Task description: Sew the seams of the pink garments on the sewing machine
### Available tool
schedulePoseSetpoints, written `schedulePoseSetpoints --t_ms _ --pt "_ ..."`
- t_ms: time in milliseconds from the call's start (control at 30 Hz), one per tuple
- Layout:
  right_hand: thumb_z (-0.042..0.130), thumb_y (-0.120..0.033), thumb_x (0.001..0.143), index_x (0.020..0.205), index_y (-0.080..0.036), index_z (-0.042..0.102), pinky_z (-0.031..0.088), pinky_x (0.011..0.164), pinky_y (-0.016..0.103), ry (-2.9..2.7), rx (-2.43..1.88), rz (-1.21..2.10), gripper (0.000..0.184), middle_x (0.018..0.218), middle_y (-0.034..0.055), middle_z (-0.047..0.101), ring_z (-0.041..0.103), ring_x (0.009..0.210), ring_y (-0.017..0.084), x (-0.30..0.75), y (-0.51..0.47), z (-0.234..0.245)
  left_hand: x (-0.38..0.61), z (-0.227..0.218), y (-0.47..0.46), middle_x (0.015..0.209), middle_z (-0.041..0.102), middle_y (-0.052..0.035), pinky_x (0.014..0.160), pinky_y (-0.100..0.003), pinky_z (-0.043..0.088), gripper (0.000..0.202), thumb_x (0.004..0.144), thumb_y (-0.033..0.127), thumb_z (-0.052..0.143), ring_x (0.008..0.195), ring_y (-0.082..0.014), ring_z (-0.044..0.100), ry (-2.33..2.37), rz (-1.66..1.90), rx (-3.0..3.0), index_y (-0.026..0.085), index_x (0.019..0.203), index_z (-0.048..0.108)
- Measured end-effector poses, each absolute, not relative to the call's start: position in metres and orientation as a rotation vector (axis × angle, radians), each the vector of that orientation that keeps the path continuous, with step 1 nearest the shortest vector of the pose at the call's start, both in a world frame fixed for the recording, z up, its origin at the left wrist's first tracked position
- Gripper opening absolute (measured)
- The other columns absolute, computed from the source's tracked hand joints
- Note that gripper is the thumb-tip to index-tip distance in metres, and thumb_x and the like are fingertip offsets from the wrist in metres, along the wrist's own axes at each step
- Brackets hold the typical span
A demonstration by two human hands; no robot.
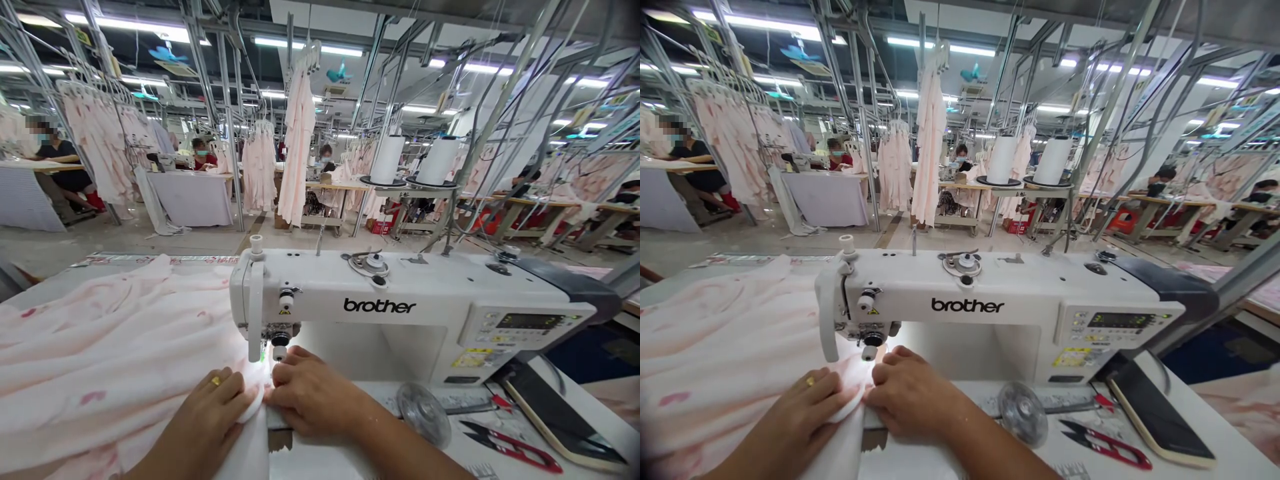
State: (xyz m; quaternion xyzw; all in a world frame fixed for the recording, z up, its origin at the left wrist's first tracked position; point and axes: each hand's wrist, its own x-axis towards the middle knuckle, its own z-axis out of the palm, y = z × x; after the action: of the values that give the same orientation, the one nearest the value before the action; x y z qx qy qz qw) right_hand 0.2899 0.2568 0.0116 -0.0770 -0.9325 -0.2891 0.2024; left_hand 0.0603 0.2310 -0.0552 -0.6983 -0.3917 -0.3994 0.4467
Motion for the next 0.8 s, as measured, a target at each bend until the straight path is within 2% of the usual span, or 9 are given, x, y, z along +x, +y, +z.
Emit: schedulePoseSetpoints --t_ms 167,300,367,467,600,800 --pt "0.059 -0.022 0.087 0.088 -0.018 0.060 0.028 0.097 0.030 -2.605 -0.196 -0.756 0.004 0.082 -0.0004 0.051 0.038 0.080 0.014 0.291 0.257 0.012 0.067 -0.043 0.222 0.109 0.055 0.0021 0.096 -0.008 0.049 0.040 0.075 0.031 0.059 0.114 0.0048 0.043 -0.687 -0.873 -1.595 0.022 0.114 0.054" --pt "0.052 -0.027 0.094 0.086 -0.016 0.056 0.029 0.095 0.031 -2.518 -0.207 -0.762 0.013 0.086 0.0002 0.055 0.040 0.081 0.014 0.291 0.256 0.008 0.068 -0.043 0.221 0.113 0.056 0.0025 0.092 -0.005 0.048 0.038 0.078 0.027 0.054 0.110 0.0068 0.044 -0.694 -0.904 -1.610 0.022 0.115 0.054" --pt "0.050 -0.029 0.097 0.099 -0.018 0.056 0.027 0.099 0.030 -2.467 -0.229 -0.741 0.013 0.104 -0.0005 0.059 0.045 0.092 0.014 0.290 0.255 0.005 0.066 -0.046 0.223 0.115 0.056 0.0028 0.090 -0.003 0.048 0.038 0.077 0.024 0.055 0.112 0.0070 0.044 -0.696 -0.917 -1.619 0.023 0.115 0.054" --pt "0.053 -0.030 0.097 0.121 -0.023 0.052 0.020 0.107 0.026 -2.466 -0.253 -0.693 0.025 0.126 -0.0050 0.056 0.047 0.106 0.013 0.290 0.252 0.002 0.065 -0.049 0.226 0.112 0.057 0.0024 0.088 -0.001 0.050 0.038 0.077 0.024 0.055 0.113 0.0072 0.046 -0.673 -0.906 -1.625 0.022 0.116 0.054" --pt "0.048 -0.032 0.101 0.110 -0.021 0.055 0.019 0.108 0.029 -2.483 -0.298 -0.764 0.016 0.117 -0.0069 0.060 0.046 0.099 0.013 0.285 0.252 0.003 0.063 -0.047 0.234 0.102 0.058 0.0022 0.087 -0.002 0.051 0.040 0.076 0.030 0.059 0.106 0.0084 0.048 -0.673 -0.850 -1.611 0.019 0.114 0.054" --pt "0.049 -0.033 0.100 0.102 -0.020 0.056 0.014 0.108 0.033 -2.435 -0.514 -0.756 0.015 0.102 -0.0011 0.061 0.043 0.109 0.016 0.278 0.254 0.005 0.055 -0.034 0.247 0.100 0.059 0.0031 0.082 0.000 0.050 0.048 0.073 0.036 0.064 0.092 0.0116 0.048 -0.655 -0.761 -1.593 0.017 0.115 0.053"
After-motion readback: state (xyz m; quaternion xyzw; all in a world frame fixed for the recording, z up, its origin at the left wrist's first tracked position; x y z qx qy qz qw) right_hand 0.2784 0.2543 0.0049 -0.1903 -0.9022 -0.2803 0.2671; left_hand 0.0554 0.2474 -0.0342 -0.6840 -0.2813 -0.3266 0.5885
